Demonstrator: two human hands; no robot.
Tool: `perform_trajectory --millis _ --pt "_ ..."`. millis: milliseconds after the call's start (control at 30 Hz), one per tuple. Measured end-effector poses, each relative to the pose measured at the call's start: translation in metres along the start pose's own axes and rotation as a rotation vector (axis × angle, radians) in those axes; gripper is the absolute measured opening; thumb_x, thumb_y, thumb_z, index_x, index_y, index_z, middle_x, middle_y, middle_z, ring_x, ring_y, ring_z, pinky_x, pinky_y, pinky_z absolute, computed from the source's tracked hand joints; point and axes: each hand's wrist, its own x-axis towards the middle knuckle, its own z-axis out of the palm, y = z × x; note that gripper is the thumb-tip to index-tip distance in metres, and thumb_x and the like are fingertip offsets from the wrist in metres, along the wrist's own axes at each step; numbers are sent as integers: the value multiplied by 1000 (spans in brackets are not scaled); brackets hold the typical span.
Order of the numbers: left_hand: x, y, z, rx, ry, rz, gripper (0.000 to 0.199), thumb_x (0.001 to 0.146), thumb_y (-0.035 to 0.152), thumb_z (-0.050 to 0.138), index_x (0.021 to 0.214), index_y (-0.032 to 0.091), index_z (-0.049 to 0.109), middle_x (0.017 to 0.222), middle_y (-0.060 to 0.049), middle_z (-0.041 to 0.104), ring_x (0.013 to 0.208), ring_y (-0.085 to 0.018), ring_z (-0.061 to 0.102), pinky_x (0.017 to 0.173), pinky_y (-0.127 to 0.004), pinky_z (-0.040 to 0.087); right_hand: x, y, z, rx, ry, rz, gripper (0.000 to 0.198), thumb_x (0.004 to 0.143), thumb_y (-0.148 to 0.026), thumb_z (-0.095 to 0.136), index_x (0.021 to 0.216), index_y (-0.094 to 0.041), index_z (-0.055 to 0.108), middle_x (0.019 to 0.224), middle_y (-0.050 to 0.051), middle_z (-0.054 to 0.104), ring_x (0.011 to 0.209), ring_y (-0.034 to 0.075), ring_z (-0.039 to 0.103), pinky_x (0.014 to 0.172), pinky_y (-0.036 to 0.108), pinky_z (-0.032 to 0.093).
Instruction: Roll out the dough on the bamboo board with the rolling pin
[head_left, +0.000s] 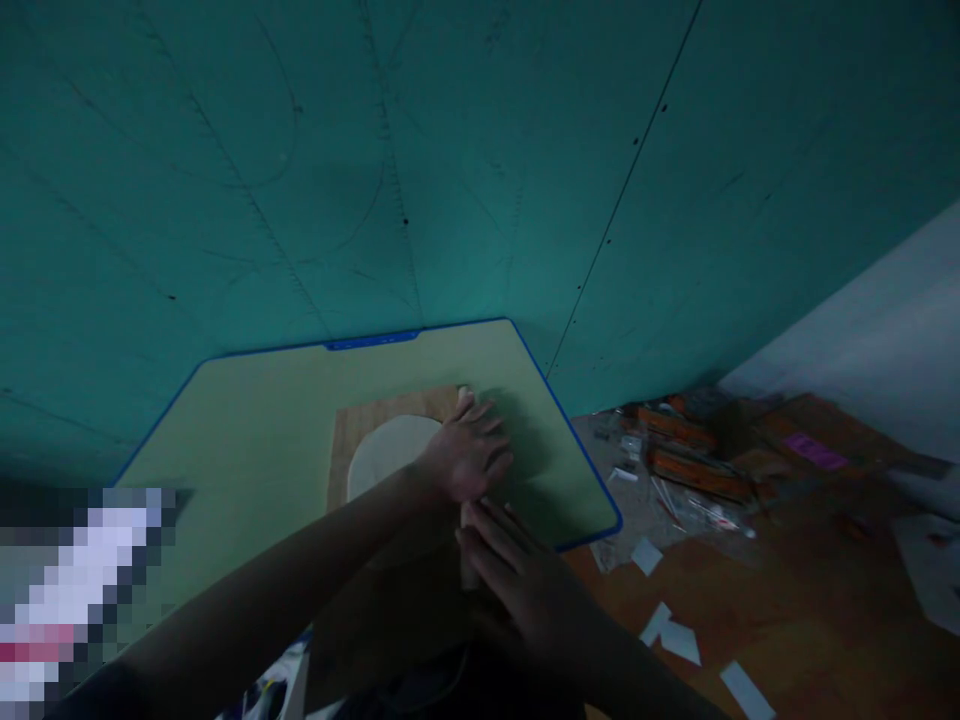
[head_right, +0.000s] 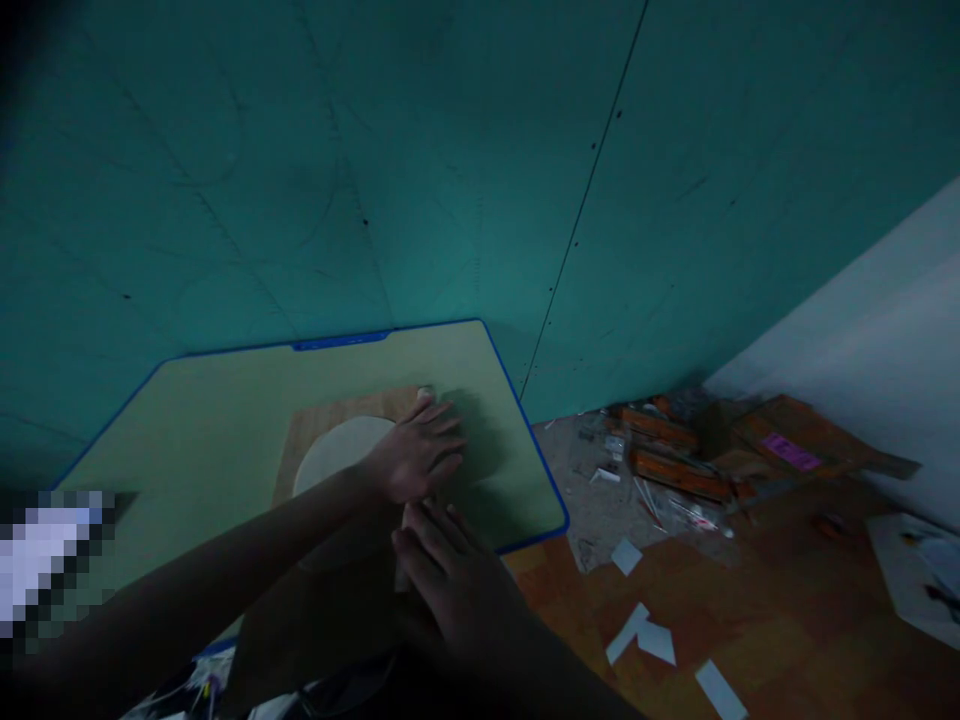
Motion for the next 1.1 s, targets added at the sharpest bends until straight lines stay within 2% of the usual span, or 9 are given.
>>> perform_trajectory --millis 100,200,267,367,500,667,800,933,1100 --pt "-35 -14 -3 10 36 -58 38 101 31 41 118 16 72 140 -15 60 146 -36 38 118 -60 30 16 -20 3 26 68 -48 58 100 -46 54 146 -12 50 163 17 33 155 29 20 124 47 28" --pt "-82 -35 -5 33 90 -83 45 103 27 33 136 11 59 159 -19 39 152 -33 26 117 -56 35 37 -44 7 13 108 -136 50 103 -46 49 138 -11 57 153 15 50 151 27 28 126 42 22" --pt "-107 -48 -9 69 88 -71 48 105 29 29 146 12 47 162 -20 32 154 -32 23 119 -58 31 50 -56 8 -5 94 -208 48 103 -44 47 132 -8 60 144 15 59 145 26 39 127 40 19" --pt "-121 -58 -14 115 25 -21 54 107 36 29 156 15 31 164 -20 29 155 -32 18 120 -61 25 59 -63 6 -7 84 -246 48 102 -44 49 129 -6 61 147 17 56 143 27 42 127 40 19" --pt "-86 -44 -10 87 -7 -3 55 105 39 32 154 13 35 165 -20 27 155 -33 14 120 -59 26 40 -43 -3 69 74 -140 56 101 -43 53 145 -7 50 160 15 41 151 26 30 127 40 21" --pt "-12 3 10 44 -19 -4 44 98 42 50 126 15 68 142 -17 59 147 -39 35 119 -62 26 -13 -7 -8 133 -9 57 65 96 -28 59 156 -14 38 163 12 33 152 24 28 123 42 31" --pt "4 15 6 22 -64 -5 35 93 44 59 109 19 76 127 -11 70 138 -38 48 120 -60 26 -35 4 1 143 88 38 65 96 -21 54 158 -18 34 165 12 28 152 25 29 120 41 36" --pt "-42 -2 -13 -56 -34 -118 30 94 30 58 117 23 76 150 -13 53 148 -39 35 119 -61 29 -22 0 -2 228 146 -15 60 97 -18 51 155 -24 38 164 8 35 149 22 36 116 36 42" --pt "-124 -26 -26 -93 87 -178 44 104 25 41 145 20 54 162 -14 35 152 -34 26 119 -60 32 29 -19 -17 232 160 -53 58 98 -21 50 155 -18 36 160 13 40 149 22 36 117 40 41"
